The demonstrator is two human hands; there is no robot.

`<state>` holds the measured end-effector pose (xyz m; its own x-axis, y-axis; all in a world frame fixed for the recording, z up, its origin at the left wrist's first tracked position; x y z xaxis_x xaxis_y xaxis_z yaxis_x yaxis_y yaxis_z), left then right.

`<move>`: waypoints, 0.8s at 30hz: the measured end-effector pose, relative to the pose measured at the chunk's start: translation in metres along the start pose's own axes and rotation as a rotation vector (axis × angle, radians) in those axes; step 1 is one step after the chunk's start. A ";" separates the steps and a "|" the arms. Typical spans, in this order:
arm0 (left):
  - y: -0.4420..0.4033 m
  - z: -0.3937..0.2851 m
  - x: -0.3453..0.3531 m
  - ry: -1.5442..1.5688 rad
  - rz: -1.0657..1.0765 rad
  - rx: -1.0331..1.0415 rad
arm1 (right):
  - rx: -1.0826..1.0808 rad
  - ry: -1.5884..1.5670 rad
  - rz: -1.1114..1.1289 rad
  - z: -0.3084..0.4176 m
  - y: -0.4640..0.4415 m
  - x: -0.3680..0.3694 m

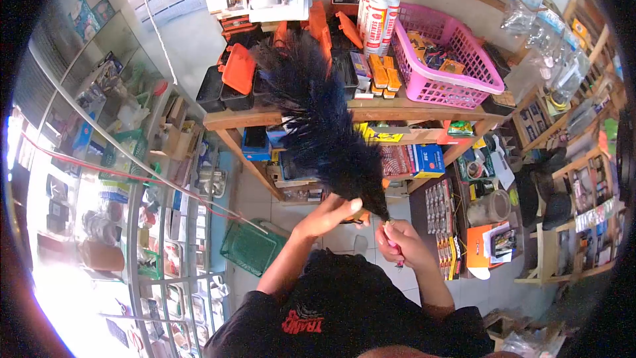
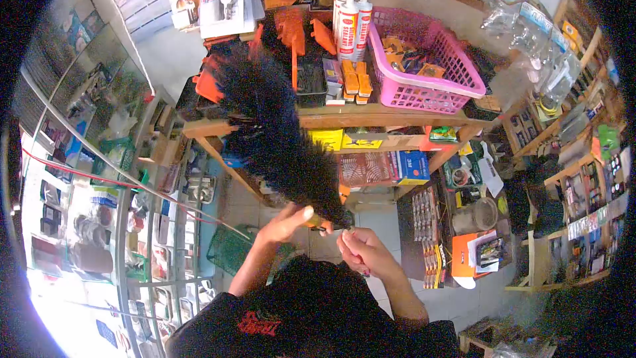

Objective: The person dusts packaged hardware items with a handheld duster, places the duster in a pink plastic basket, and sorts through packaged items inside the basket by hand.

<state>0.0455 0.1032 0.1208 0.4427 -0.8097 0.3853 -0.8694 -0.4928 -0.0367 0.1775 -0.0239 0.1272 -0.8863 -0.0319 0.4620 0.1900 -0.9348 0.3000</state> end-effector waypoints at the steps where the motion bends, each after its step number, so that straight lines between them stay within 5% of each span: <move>1: 0.001 -0.003 0.001 -0.017 0.040 0.021 | 0.010 0.007 0.005 0.005 -0.002 0.000; 18: 0.035 -0.053 -0.057 -0.333 -0.121 -0.086 | 0.206 -0.443 0.293 -0.044 -0.071 0.023; 24: 0.057 -0.056 -0.070 -0.159 -0.057 -0.129 | -0.102 0.079 -0.061 -0.030 -0.079 0.043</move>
<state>-0.0473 0.1492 0.1434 0.5121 -0.8268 0.2327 -0.8583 -0.5025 0.1035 0.1113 0.0375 0.0984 -0.9262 0.0026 0.3770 0.0938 -0.9669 0.2372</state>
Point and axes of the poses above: each hand's wrist, its own y-axis away from the middle knuckle, its own x-axis out of the palm, z = x × y, the point moved 4 cm from there along -y, towards the middle knuckle, and after that the axes turned 4 degrees about -z, right-handed, at the moved point
